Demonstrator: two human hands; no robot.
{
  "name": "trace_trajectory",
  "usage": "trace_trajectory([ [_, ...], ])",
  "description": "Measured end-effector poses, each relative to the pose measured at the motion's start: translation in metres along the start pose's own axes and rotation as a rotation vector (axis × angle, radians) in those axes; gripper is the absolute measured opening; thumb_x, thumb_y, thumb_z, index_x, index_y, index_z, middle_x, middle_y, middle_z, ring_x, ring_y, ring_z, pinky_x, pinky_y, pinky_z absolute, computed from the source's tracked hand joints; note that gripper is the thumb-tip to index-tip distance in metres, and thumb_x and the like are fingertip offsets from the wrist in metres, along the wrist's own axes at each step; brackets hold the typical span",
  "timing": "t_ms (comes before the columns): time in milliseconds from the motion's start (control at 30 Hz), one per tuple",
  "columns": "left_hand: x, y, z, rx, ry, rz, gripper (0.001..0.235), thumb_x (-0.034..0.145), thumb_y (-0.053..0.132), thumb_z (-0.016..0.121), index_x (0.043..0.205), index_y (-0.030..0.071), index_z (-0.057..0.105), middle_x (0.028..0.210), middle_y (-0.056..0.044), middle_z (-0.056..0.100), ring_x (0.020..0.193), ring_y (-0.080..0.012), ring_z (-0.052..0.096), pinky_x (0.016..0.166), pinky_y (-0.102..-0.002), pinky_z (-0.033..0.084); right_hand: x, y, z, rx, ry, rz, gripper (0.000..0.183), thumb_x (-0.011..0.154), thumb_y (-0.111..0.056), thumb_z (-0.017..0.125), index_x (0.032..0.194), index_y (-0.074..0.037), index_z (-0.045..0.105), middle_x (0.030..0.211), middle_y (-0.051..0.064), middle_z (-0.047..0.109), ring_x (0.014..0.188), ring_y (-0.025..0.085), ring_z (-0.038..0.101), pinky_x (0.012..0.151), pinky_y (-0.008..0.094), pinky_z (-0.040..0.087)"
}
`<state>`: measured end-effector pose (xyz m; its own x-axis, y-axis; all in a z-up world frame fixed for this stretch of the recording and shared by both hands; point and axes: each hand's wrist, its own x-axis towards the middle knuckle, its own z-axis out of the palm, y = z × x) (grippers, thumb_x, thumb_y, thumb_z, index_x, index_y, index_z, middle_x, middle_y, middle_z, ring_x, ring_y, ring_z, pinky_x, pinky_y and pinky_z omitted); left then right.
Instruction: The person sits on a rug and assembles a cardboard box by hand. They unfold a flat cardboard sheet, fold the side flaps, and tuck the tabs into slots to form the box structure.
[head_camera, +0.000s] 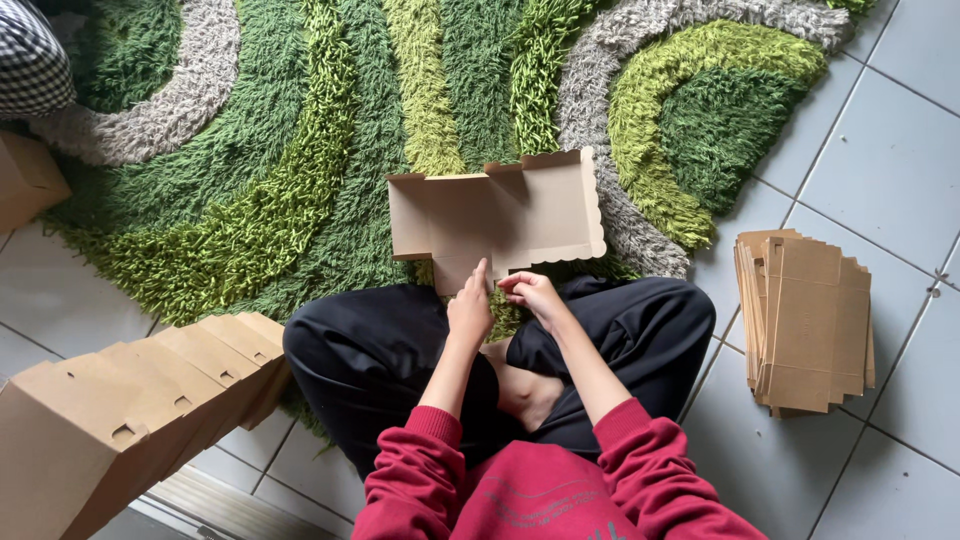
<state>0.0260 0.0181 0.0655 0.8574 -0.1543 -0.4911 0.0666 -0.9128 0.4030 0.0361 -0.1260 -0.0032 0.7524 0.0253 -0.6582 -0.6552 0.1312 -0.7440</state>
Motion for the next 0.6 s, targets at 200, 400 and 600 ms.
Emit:
trace_trajectory([
  [200,0.014,-0.012,0.011,0.004,0.028,0.008,0.082,0.074,-0.001,0.048,0.148,0.012,0.016,0.127,-0.012,0.054,0.099,-0.0372,0.064,0.083,-0.049,0.052,0.013,-0.022,0.002,-0.308,-0.040,-0.339,0.045,0.078,0.008,0.046,0.107,-0.014,0.072,0.113,0.011,0.064,0.104,0.017,0.061,0.091,0.032,0.050],
  [400,0.020,-0.008,0.011,0.289,0.144,0.072,0.089,0.075,0.000,0.054,0.152,0.018,0.014,0.109,-0.005,0.060,0.082,-0.0285,0.069,0.070,-0.042,0.057,0.015,-0.030,0.000,-1.073,0.035,-0.766,0.073,0.071,0.015,0.034,0.140,-0.007,0.041,0.138,0.013,0.040,0.124,0.031,0.046,0.107,0.043,0.040],
  [600,0.041,-0.005,0.048,0.516,0.485,0.155,0.076,0.073,0.005,0.058,0.144,0.025,0.037,0.090,-0.005,0.051,0.066,-0.0242,0.060,0.048,-0.036,0.055,0.004,-0.054,0.008,-1.576,-0.131,-0.422,0.088,0.069,0.014,0.040,0.151,-0.008,0.017,0.160,0.008,0.009,0.146,0.022,0.010,0.107,0.071,0.002],
])
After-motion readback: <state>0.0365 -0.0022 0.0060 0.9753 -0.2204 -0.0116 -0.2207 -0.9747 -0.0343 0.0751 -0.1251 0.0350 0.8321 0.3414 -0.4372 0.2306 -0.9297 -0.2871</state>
